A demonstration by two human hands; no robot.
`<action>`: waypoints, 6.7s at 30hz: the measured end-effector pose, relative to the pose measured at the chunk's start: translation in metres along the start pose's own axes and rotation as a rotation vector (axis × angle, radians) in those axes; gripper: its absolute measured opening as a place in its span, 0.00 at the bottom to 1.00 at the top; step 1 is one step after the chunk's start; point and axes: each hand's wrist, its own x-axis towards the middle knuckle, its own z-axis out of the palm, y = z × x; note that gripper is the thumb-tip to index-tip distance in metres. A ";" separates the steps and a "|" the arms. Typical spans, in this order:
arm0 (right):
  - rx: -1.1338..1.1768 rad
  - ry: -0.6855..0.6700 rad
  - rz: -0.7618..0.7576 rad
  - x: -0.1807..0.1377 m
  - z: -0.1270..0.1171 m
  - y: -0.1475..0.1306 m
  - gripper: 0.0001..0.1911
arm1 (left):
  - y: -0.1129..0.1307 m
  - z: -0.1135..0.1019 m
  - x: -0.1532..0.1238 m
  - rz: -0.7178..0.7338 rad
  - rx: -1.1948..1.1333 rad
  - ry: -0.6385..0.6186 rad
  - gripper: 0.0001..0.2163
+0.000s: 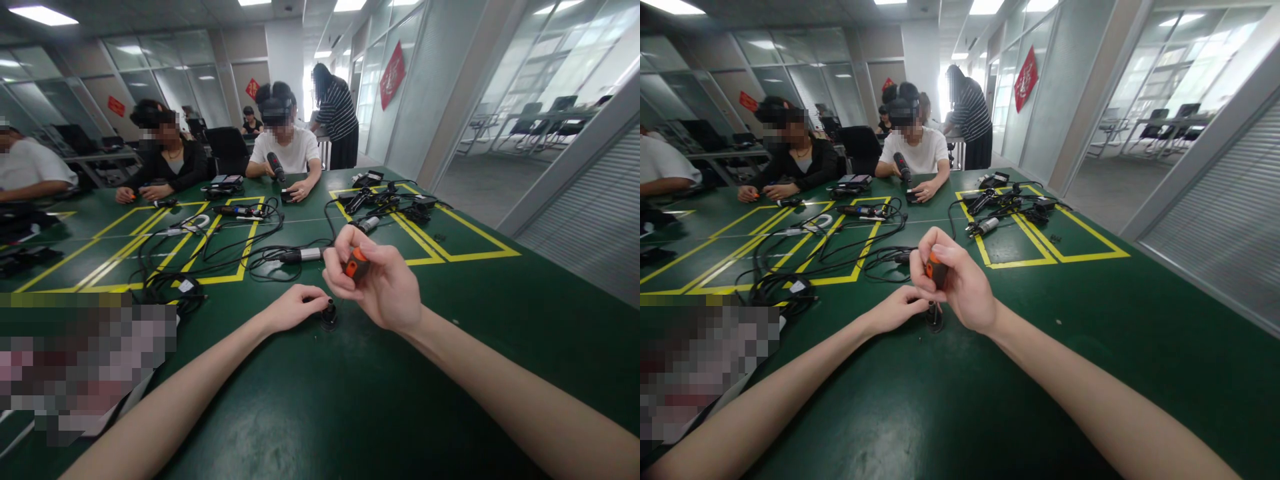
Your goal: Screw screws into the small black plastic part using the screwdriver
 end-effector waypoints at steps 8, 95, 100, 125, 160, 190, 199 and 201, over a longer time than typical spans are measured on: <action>-0.027 0.028 0.009 0.001 0.001 0.002 0.18 | -0.004 0.000 0.001 0.013 -0.006 -0.006 0.16; 0.017 0.054 -0.022 -0.002 0.000 0.005 0.17 | -0.005 0.003 -0.001 -0.012 -0.023 -0.001 0.15; 0.072 0.033 0.004 -0.004 -0.002 0.006 0.18 | -0.002 0.003 -0.002 0.001 -0.026 -0.001 0.15; -0.013 0.106 -0.009 0.001 0.001 0.002 0.18 | -0.001 0.001 -0.002 -0.020 -0.028 0.004 0.15; 0.027 0.073 0.004 -0.002 0.002 0.004 0.15 | 0.002 0.000 -0.003 0.001 -0.002 -0.001 0.15; 0.012 0.117 -0.021 -0.001 0.002 0.005 0.19 | 0.004 0.001 -0.003 -0.005 -0.029 0.004 0.15; 0.033 0.057 -0.027 -0.002 0.001 0.005 0.11 | 0.001 0.001 -0.002 -0.024 -0.010 0.000 0.16; 0.021 0.046 -0.035 -0.001 0.001 0.005 0.15 | -0.001 0.002 -0.001 -0.025 -0.007 0.004 0.16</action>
